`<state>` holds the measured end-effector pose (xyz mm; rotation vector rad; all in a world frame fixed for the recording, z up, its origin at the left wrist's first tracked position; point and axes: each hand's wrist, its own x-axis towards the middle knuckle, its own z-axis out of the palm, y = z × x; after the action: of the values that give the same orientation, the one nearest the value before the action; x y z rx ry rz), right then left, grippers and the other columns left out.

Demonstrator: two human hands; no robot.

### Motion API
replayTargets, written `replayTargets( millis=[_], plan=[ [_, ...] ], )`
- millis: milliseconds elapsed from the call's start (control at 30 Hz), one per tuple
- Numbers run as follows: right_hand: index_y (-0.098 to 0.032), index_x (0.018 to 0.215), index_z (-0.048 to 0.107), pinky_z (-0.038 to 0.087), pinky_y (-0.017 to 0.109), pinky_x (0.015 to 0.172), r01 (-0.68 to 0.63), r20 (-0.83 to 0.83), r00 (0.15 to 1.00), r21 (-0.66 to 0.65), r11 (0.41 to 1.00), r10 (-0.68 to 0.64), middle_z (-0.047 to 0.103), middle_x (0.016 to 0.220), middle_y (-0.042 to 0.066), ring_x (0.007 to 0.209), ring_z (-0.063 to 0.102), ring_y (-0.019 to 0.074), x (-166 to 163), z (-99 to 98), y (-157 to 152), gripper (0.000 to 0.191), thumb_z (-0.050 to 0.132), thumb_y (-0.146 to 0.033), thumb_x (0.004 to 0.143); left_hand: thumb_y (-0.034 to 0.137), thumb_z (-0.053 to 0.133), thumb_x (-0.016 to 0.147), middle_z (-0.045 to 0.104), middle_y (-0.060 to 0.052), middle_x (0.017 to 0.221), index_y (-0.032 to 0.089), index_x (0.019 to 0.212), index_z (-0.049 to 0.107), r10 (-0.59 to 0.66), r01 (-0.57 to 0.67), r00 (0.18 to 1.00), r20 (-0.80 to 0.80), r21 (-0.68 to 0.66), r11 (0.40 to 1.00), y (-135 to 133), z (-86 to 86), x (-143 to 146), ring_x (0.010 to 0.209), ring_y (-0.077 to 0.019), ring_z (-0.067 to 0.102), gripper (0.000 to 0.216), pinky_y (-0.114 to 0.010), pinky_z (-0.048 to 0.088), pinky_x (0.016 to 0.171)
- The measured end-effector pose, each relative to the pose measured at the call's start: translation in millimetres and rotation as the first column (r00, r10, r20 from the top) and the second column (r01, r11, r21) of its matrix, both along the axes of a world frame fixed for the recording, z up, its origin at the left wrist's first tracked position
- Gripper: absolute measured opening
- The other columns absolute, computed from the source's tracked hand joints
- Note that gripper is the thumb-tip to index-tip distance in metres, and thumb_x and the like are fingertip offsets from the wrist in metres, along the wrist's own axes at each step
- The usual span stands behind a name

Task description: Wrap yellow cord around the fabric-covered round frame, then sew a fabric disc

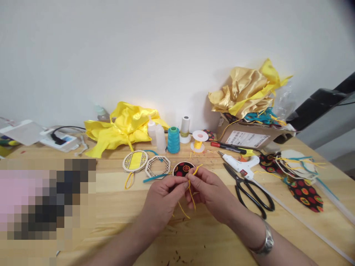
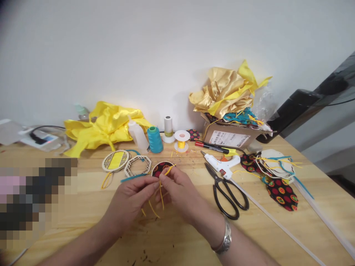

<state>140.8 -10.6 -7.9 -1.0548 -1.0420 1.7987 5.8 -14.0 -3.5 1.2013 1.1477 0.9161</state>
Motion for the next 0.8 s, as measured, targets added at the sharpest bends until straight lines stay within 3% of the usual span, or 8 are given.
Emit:
replayTargets(
  millis=[167,400,600,700,800],
  plan=[
    [-0.017,0.07,0.047,0.022,0.017,0.041,0.042,0.111,0.993,0.067,0.997,-0.05,0.038,0.047,-0.009,0.042,0.03,0.0051,3.7,0.2,4.9,0.023,0.056,-0.036,0.078,0.027,0.059,0.076,0.068,-0.002,0.068,0.021,0.08,0.075,-0.004,0.008,0.996,-0.085,0.046,0.999,1.0,-1.1,-1.9,0.071,-0.0185,0.058,0.017,-0.027,0.042,0.069],
    [-0.016,0.062,0.051,0.024,0.02,0.044,0.057,0.382,0.912,0.246,0.968,-0.151,0.039,0.048,-0.007,0.044,0.031,0.0061,10.4,3.0,10.1,0.019,0.058,-0.028,0.075,0.029,0.062,0.073,0.067,-0.001,0.071,0.021,0.079,0.074,0.014,-0.015,0.998,-0.062,-0.021,1.0,4.0,-4.6,-2.5,0.069,-0.0156,0.053,0.016,-0.024,0.039,0.066],
    [-0.015,0.058,0.052,0.025,0.021,0.046,0.051,0.431,0.881,0.328,0.943,-0.198,0.04,0.05,-0.007,0.048,0.032,0.0065,11.3,6.1,11.5,0.019,0.058,-0.023,0.074,0.031,0.063,0.074,0.057,0.004,0.057,0.02,0.077,0.073,0.016,-0.016,1.0,-0.006,-0.084,0.996,2.4,-4.4,-1.5,0.051,-0.0075,0.039,0.016,-0.019,0.03,0.049],
    [-0.015,0.059,0.053,0.025,0.021,0.045,0.05,0.426,0.885,0.31,0.949,-0.186,0.041,0.049,-0.007,0.046,0.031,0.0064,11.5,7.4,11.8,0.017,0.058,-0.023,0.074,0.033,0.063,0.074,0.052,0.006,0.052,0.019,0.076,0.072,0.015,-0.015,1.0,-0.003,-0.095,0.995,1.9,-4.4,-1.4,0.045,-0.0053,0.029,0.017,-0.018,0.022,0.042],
    [-0.015,0.059,0.053,0.025,0.021,0.045,0.052,0.423,0.888,0.301,0.952,-0.182,0.041,0.049,-0.007,0.045,0.031,0.0061,11.5,7.3,11.6,0.018,0.058,-0.023,0.074,0.034,0.063,0.073,0.054,0.004,0.056,0.018,0.075,0.071,-0.001,-0.001,1.0,-0.025,-0.095,0.996,2.1,-4.0,-1.7,0.045,-0.0052,0.03,0.018,-0.019,0.021,0.041]
  ],
)
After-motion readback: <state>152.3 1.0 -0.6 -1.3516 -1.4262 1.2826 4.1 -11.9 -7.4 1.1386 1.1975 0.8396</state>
